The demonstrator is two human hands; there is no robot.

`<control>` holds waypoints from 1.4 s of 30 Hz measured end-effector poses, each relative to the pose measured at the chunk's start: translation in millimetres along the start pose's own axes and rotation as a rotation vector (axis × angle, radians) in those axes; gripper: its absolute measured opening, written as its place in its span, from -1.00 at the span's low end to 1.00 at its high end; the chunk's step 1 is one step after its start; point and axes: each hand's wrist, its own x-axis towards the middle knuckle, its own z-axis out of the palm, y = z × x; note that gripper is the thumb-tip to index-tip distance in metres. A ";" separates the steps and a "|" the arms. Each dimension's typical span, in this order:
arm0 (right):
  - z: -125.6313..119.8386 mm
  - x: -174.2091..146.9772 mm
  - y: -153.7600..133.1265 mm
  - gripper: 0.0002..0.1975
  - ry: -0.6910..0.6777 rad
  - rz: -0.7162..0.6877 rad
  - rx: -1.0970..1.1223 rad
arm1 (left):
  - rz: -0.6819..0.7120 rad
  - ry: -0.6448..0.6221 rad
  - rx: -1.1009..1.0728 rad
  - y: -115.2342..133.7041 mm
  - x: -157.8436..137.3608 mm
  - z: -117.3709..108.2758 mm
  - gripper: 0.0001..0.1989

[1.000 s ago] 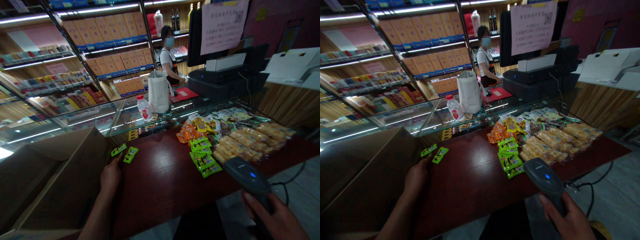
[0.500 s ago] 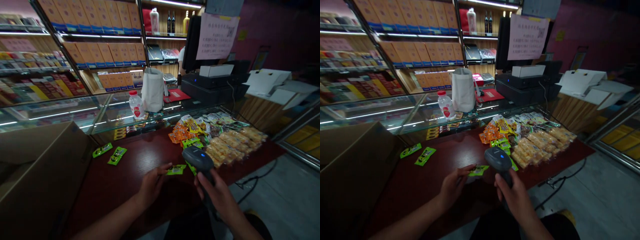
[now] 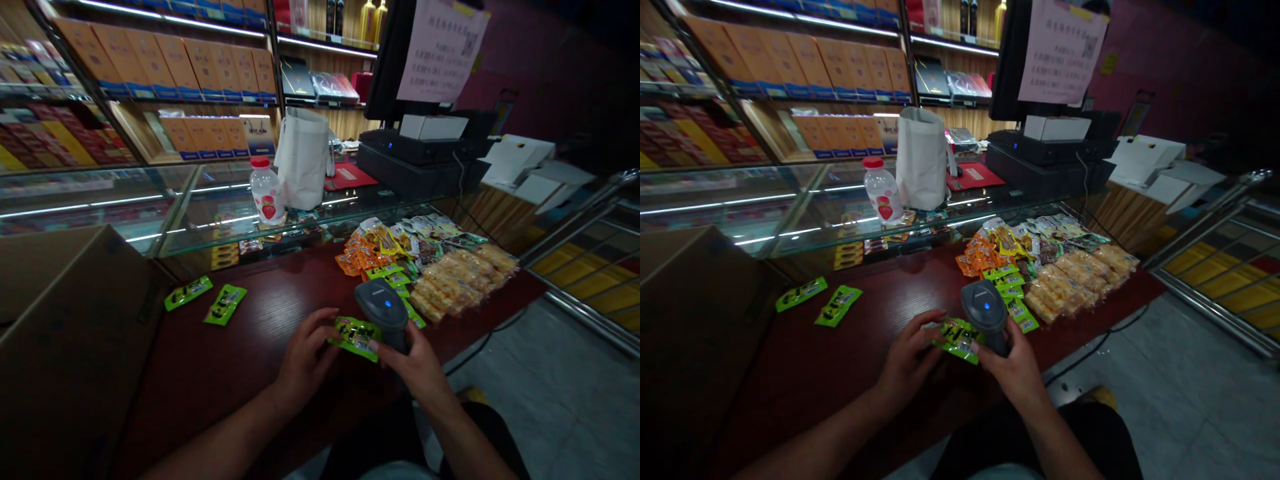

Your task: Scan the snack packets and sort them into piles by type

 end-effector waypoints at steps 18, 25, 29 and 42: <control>-10.5 4.3 7.4 -0.62 0.047 -0.038 -0.067 | -0.796 -0.001 -0.769 -1.3 14.3 5.4 -0.62; -34.5 -4.7 5.7 -0.68 -0.020 -0.017 -0.222 | -0.735 0.296 -0.572 -11.0 22.2 -2.8 -0.64; -41.7 -22.4 9.8 -0.68 -0.056 0.019 -0.307 | -0.715 0.308 -0.561 -13.5 22.4 -2.2 -0.65; -57.8 -33.4 7.9 -0.68 -0.051 0.020 -0.232 | -0.665 0.361 -0.510 -3.6 31.3 -4.9 -0.57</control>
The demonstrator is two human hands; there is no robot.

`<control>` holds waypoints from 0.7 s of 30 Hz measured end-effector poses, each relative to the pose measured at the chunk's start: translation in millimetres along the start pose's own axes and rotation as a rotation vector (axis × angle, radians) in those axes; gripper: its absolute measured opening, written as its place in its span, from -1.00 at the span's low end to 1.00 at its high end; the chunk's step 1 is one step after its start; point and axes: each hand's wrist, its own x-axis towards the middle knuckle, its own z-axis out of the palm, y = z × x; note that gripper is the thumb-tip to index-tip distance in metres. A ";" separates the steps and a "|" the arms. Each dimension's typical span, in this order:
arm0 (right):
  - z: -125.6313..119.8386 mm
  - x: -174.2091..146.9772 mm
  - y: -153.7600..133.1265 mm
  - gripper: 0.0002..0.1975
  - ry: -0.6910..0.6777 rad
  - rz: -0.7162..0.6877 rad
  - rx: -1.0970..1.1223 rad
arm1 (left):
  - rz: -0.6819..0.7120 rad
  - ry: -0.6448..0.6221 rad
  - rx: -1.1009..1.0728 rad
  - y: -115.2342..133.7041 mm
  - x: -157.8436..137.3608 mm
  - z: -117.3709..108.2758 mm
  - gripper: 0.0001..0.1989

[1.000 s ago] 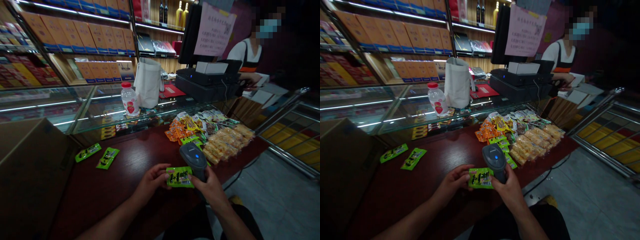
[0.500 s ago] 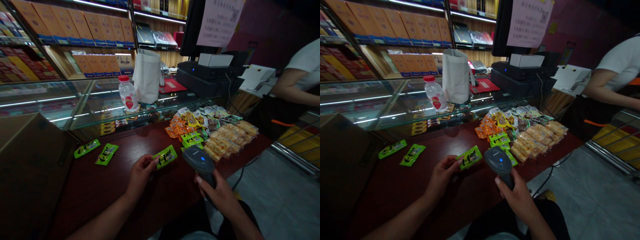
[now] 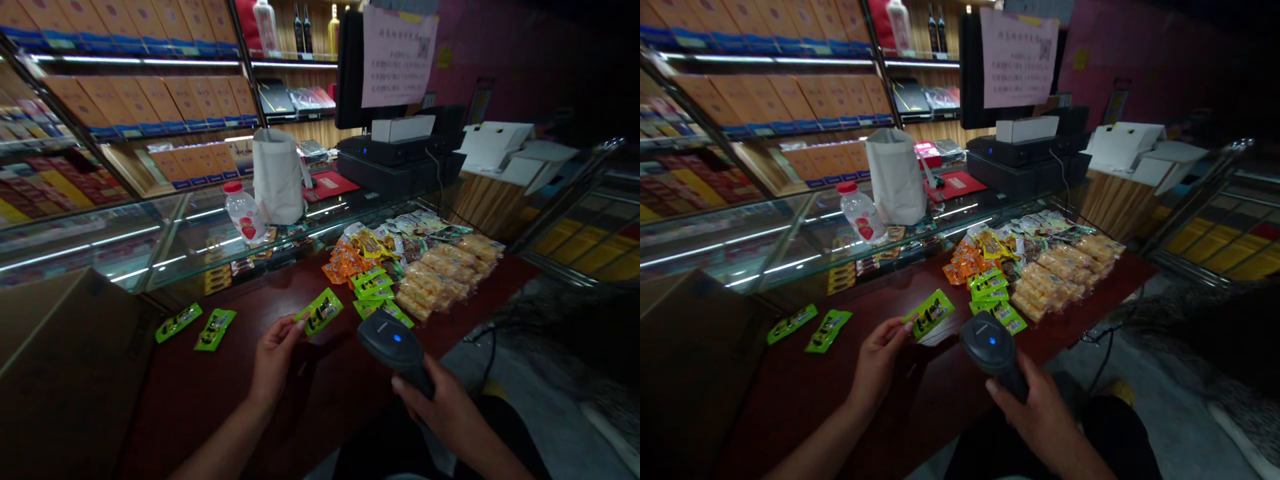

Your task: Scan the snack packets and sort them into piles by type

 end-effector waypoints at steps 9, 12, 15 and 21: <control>-22.6 13.0 -6.9 -0.62 -0.082 -0.239 0.032 | 0.152 0.022 0.148 39.8 -2.7 26.2 -0.63; -30.9 15.9 -4.0 -0.60 -0.117 -0.271 0.057 | 0.187 0.015 0.187 48.4 -5.2 38.1 -0.62; -39.6 14.3 -0.6 -0.57 -0.126 -0.250 0.079 | 0.205 0.015 0.221 49.5 -11.1 50.8 -0.63; -60.3 3.9 3.1 -0.57 -0.146 -0.257 0.121 | 0.214 -0.001 0.240 44.5 -26.1 77.4 -0.69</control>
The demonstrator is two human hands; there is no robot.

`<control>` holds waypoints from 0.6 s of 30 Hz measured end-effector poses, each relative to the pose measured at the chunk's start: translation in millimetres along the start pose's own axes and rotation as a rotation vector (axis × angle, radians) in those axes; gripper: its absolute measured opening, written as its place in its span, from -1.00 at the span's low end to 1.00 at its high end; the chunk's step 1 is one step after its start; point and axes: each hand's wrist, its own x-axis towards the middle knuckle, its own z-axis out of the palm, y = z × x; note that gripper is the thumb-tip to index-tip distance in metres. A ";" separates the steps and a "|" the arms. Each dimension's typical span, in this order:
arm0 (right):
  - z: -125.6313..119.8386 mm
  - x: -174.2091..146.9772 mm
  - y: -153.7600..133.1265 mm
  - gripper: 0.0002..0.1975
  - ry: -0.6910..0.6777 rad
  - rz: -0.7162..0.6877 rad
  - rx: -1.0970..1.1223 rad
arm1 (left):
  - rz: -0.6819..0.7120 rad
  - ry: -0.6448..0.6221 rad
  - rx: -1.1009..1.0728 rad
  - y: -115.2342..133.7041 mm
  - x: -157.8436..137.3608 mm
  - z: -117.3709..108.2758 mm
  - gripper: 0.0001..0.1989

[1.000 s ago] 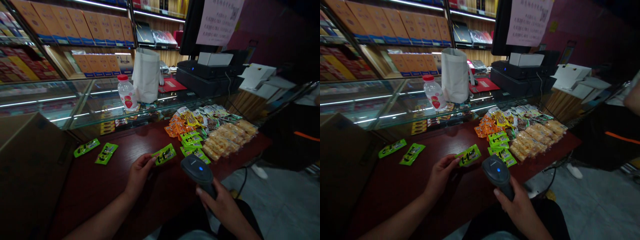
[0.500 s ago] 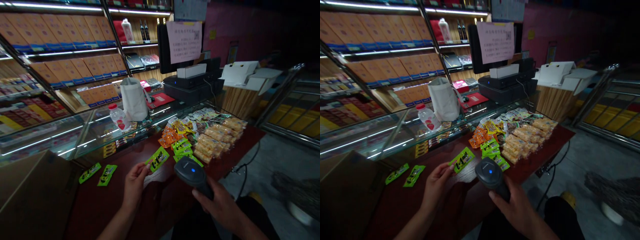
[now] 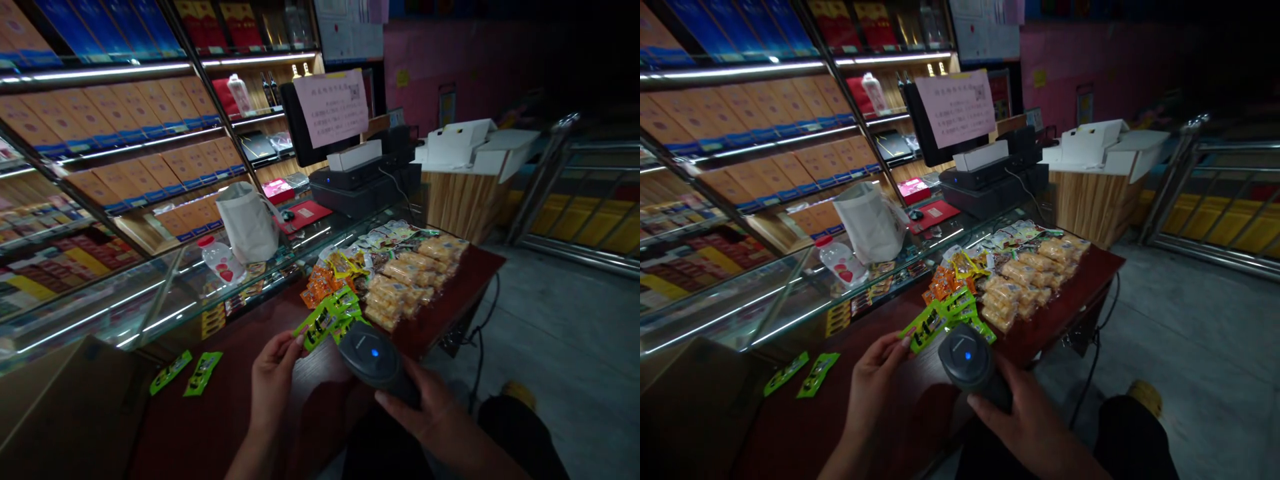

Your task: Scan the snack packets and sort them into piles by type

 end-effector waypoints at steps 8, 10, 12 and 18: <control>-23.4 -10.1 -3.6 -0.56 -0.017 -0.032 0.042 | -0.014 -0.014 0.038 -6.3 -11.5 20.3 -0.70; -27.4 -13.1 -2.0 -0.58 -0.011 -0.039 0.036 | -0.024 -0.022 0.042 -5.2 -14.0 23.9 -0.69; -30.4 -15.8 0.8 -0.58 -0.003 -0.048 0.030 | -0.035 -0.025 0.021 -2.5 -15.8 28.3 -0.67; -35.1 -18.0 10.9 -0.66 -0.011 -0.041 0.010 | -0.067 -0.020 -0.038 0.8 -17.8 39.7 -0.64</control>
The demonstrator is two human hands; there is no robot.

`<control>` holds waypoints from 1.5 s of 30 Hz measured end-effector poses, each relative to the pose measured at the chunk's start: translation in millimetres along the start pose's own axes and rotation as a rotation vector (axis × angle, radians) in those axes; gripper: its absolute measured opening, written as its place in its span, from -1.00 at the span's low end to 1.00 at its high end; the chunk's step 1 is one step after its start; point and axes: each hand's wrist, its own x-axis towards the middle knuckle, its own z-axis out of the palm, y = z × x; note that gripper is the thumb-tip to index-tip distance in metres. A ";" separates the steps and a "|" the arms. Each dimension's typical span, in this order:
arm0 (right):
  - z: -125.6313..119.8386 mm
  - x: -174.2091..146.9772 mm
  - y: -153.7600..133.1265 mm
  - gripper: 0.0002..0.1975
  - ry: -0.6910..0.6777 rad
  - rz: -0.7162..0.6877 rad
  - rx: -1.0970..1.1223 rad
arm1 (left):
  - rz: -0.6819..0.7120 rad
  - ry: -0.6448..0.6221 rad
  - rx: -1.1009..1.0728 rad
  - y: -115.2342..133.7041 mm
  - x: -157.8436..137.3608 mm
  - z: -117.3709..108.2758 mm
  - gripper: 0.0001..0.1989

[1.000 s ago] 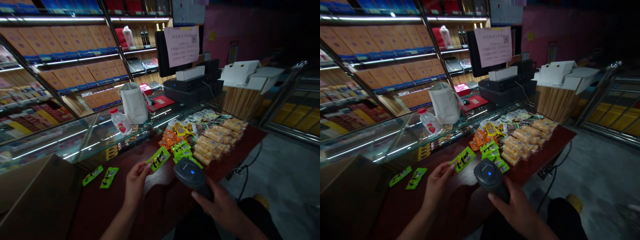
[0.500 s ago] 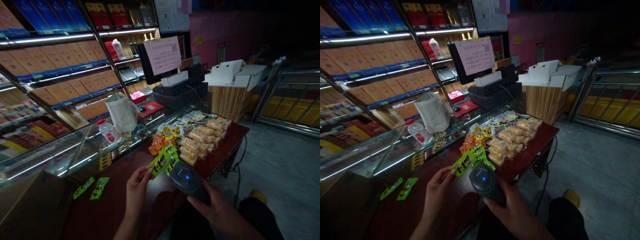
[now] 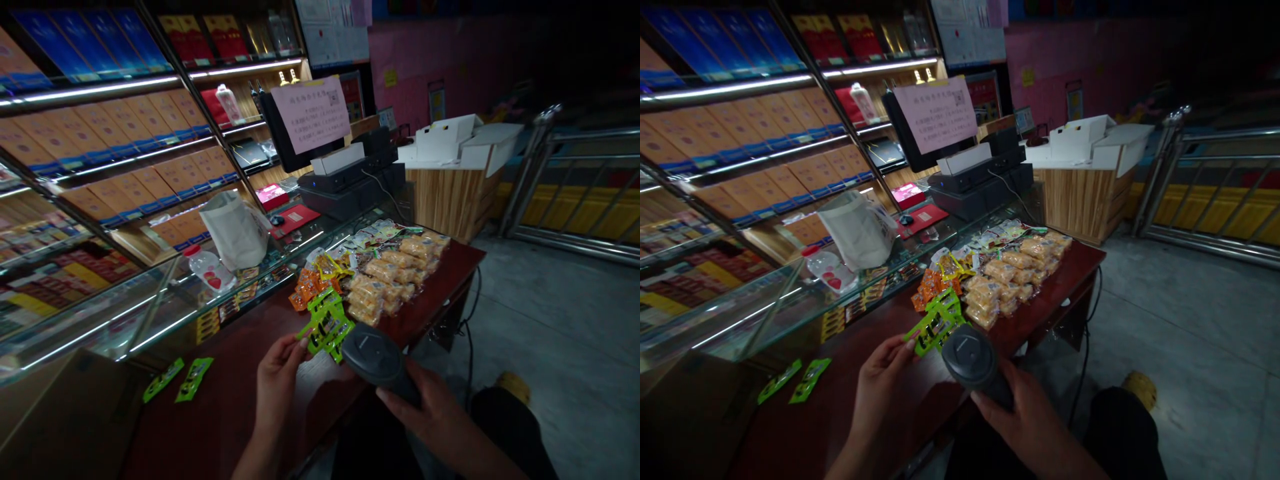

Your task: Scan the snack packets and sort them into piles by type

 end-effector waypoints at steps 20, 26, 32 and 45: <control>-0.2 3.2 9.5 -0.58 0.066 0.018 -0.006 | -0.025 0.012 -0.035 -9.6 4.5 -0.6 -0.62; -0.4 4.3 6.9 -0.60 0.027 0.012 -0.022 | -0.010 0.007 -0.024 -17.3 4.2 -1.8 -0.66; 1.1 5.2 9.5 -0.58 -0.004 -0.030 -0.072 | -0.018 0.010 -0.022 -12.6 4.0 1.1 -0.64; -12.4 3.9 18.0 -0.64 0.271 0.142 -0.059 | -0.319 0.005 -0.167 -32.8 21.0 -11.7 -0.64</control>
